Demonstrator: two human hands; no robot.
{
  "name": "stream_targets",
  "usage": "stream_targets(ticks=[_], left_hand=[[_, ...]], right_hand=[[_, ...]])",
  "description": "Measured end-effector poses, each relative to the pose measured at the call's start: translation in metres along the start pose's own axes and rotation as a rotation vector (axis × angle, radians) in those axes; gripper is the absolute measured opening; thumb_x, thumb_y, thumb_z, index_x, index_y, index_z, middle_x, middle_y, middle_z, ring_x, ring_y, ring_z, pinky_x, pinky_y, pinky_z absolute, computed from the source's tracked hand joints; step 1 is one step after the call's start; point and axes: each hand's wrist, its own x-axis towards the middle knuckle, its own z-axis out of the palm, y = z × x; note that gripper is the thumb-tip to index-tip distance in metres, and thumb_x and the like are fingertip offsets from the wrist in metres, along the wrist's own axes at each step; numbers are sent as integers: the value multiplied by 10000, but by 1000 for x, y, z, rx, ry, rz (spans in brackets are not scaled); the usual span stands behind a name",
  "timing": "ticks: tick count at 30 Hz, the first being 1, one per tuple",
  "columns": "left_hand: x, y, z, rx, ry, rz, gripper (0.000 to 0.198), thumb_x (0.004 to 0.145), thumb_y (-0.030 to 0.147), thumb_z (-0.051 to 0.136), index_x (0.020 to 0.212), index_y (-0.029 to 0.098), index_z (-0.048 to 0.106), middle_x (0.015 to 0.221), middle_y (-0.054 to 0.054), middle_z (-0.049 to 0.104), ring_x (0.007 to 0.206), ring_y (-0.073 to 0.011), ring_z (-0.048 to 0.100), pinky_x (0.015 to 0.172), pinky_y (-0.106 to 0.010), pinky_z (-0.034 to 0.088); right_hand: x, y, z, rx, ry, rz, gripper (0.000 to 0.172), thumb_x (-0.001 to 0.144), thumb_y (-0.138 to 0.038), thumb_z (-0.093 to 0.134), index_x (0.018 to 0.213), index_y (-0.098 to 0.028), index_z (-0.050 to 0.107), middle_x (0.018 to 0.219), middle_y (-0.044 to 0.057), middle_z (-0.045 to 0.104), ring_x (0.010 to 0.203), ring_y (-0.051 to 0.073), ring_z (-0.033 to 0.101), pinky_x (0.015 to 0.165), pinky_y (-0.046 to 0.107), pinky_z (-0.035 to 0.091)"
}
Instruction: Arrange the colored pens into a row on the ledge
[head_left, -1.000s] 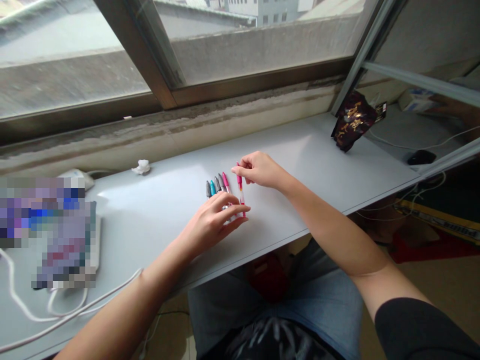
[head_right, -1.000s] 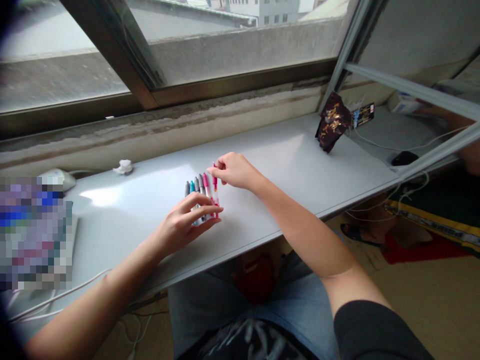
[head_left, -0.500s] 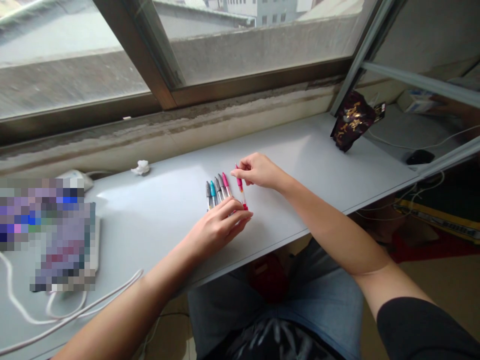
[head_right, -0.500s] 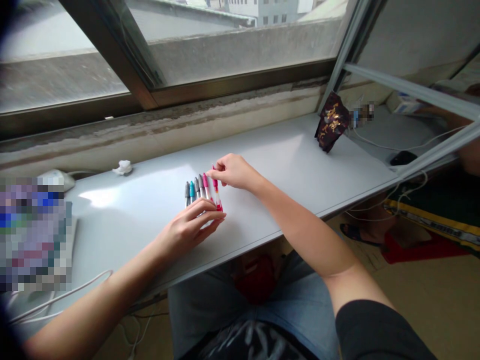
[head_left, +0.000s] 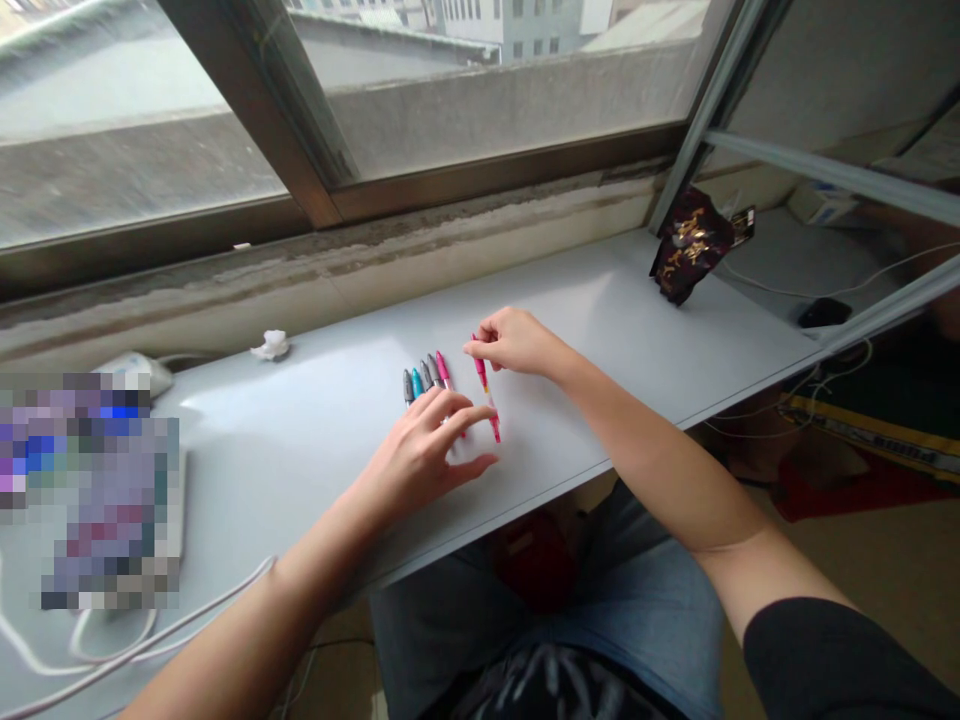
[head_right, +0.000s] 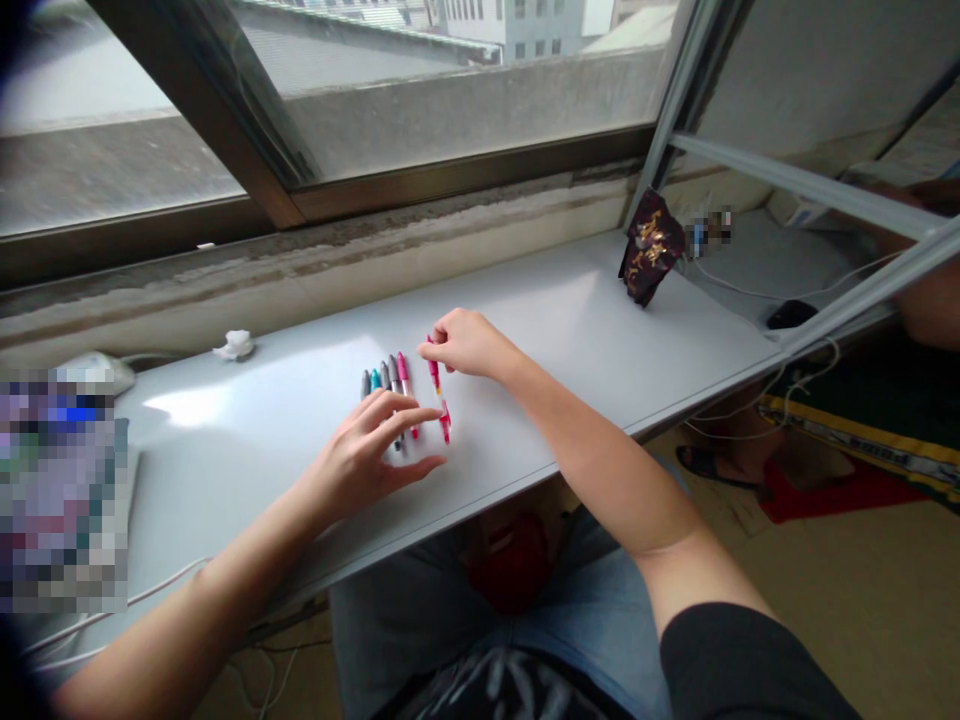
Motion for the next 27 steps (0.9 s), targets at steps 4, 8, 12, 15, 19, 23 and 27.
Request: stream_targets(ticks=[4,8,12,15,19,23,27], left_hand=[[-1,-5,-1,175,-15,-226,290,980,461,758,1062,196,670,973,-80,629,870,-254,622,808,-426,586],[-2,-4,1,289,-126,-407,376,923,503,812,1053,189,650,1005,-90,626,931,-291,634,852,-448,582],[0,0,4,351,-178,-475,363,957,534,753,998,185,661,1014,-110,639,960,-311,643,888,-466,575],[1,1,5,374,-202,-506,333,983,514,699,901,193,661,992,-115,653,971,-319,653,900,-464,569],[2,-1,6,318,-165,-580,249,955,387,666,780,211,642,880,-85,659,903,-297,662,867,-425,546],[1,-5,3,253,-59,-634,240,956,333,594,750,219,641,821,-53,649,760,-235,624,757,-360,501],[1,-10,-3,208,74,-664,280,1009,340,519,787,215,636,795,-26,637,660,-179,567,682,-316,462]], right_hand=[[9,15,-10,-286,33,92,230,948,-274,669,790,-138,766,712,62,763,705,151,683,657,237,430],[13,23,-9,-375,70,129,263,979,-349,660,885,-155,810,916,123,823,854,204,720,731,270,454],[10,21,-3,-434,76,160,265,983,-380,669,950,-165,821,1006,155,827,936,252,741,781,296,487],[7,16,-2,-448,86,157,299,1004,-417,650,998,-165,811,1040,166,824,956,274,746,786,314,494],[2,7,0,-428,94,96,315,1047,-404,605,996,-164,801,1033,142,827,946,241,741,776,297,471],[-1,-1,3,-277,54,-30,419,1070,-433,615,812,-138,764,807,99,797,766,172,695,717,267,436],[-5,-7,6,-34,-44,-3,582,1051,-578,616,681,-137,702,644,67,736,548,117,598,587,249,418]])
